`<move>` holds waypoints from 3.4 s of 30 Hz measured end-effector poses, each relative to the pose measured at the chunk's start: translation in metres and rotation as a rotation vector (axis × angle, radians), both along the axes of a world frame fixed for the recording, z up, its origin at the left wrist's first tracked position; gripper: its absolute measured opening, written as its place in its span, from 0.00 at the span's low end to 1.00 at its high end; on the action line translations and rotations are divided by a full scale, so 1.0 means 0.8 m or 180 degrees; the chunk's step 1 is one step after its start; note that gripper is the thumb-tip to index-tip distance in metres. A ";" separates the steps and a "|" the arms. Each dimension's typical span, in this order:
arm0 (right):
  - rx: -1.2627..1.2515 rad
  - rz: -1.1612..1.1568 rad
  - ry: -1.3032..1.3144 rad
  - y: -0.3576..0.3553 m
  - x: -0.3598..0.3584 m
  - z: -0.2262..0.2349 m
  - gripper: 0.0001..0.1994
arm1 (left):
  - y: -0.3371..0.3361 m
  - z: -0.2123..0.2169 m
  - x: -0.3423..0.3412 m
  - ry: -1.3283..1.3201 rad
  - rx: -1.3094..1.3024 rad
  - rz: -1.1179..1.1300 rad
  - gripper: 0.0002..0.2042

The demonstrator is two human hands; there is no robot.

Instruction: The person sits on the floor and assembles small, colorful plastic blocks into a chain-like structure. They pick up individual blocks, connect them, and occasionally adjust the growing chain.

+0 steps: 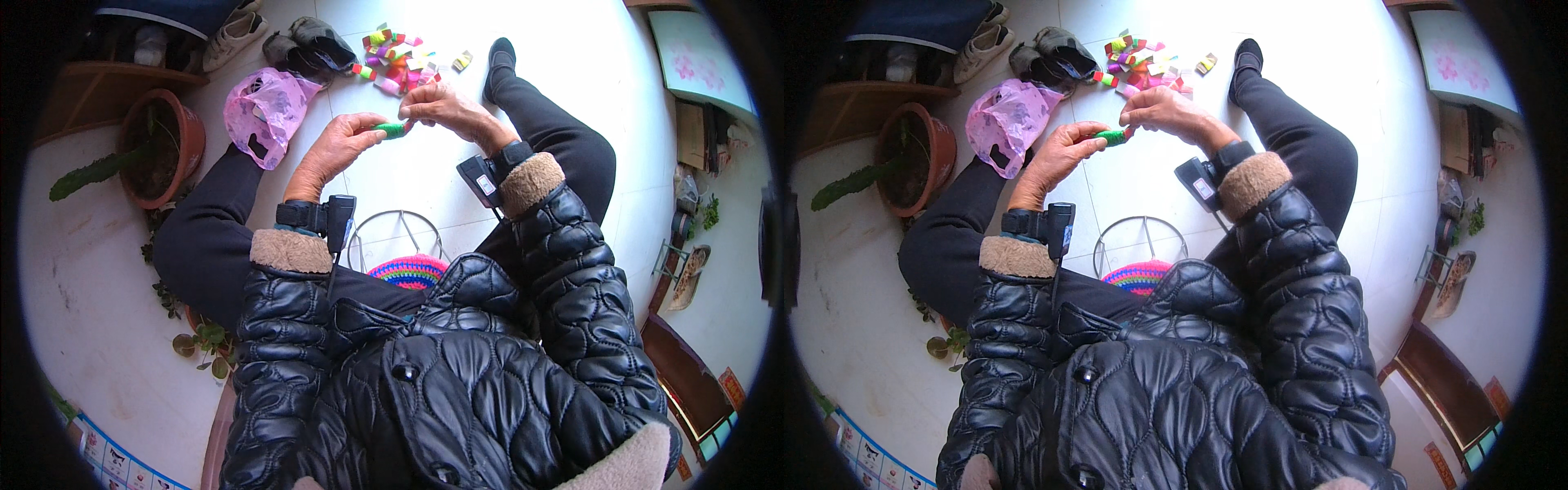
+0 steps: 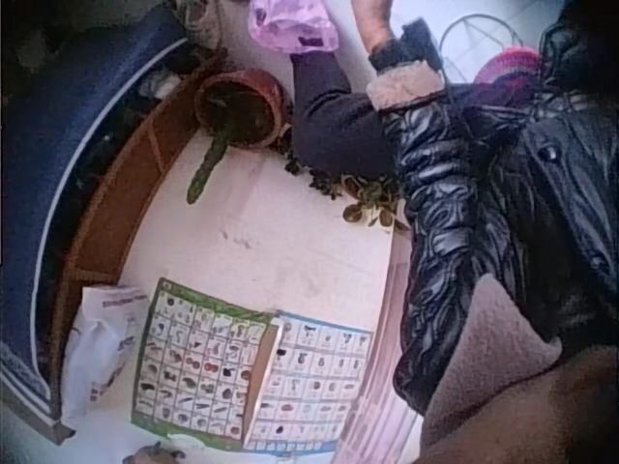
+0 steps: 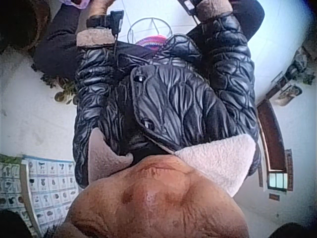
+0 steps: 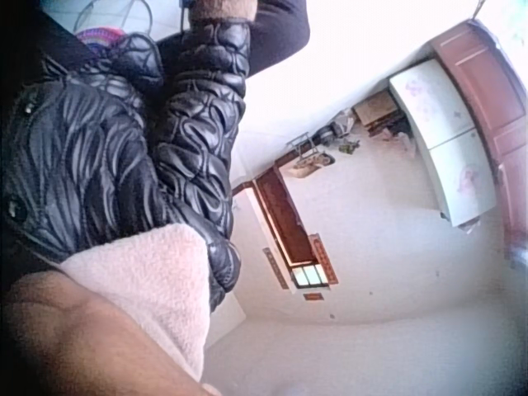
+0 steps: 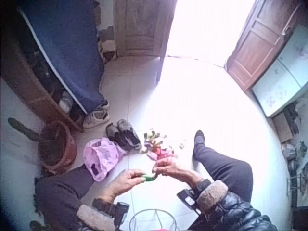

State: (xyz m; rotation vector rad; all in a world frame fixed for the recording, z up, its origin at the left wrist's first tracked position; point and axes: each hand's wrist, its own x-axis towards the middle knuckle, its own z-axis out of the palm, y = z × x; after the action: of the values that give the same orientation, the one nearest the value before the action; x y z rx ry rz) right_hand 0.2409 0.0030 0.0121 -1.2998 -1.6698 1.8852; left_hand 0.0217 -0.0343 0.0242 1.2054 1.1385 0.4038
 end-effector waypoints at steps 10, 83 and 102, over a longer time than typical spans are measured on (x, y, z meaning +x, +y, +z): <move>-0.1303 -0.0248 0.0539 -0.006 -0.001 -0.016 0.08 | 0.001 0.004 -0.006 -0.0269 0.0136 -0.0127 0.11; -0.1026 -0.0030 0.0192 0.006 -0.039 -0.012 0.12 | -0.006 -0.034 0.012 -0.1131 -0.1074 0.2219 0.08; -0.1055 -0.0413 0.1093 -0.030 -0.037 0.046 0.10 | -0.024 0.001 -0.015 -0.2210 -0.1588 0.2812 0.07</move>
State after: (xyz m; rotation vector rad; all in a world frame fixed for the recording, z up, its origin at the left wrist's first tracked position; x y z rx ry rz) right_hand 0.2112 -0.0212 0.0493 -1.0822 -1.1132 2.2182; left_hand 0.0097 -0.0535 0.0248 0.0317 1.0021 1.0349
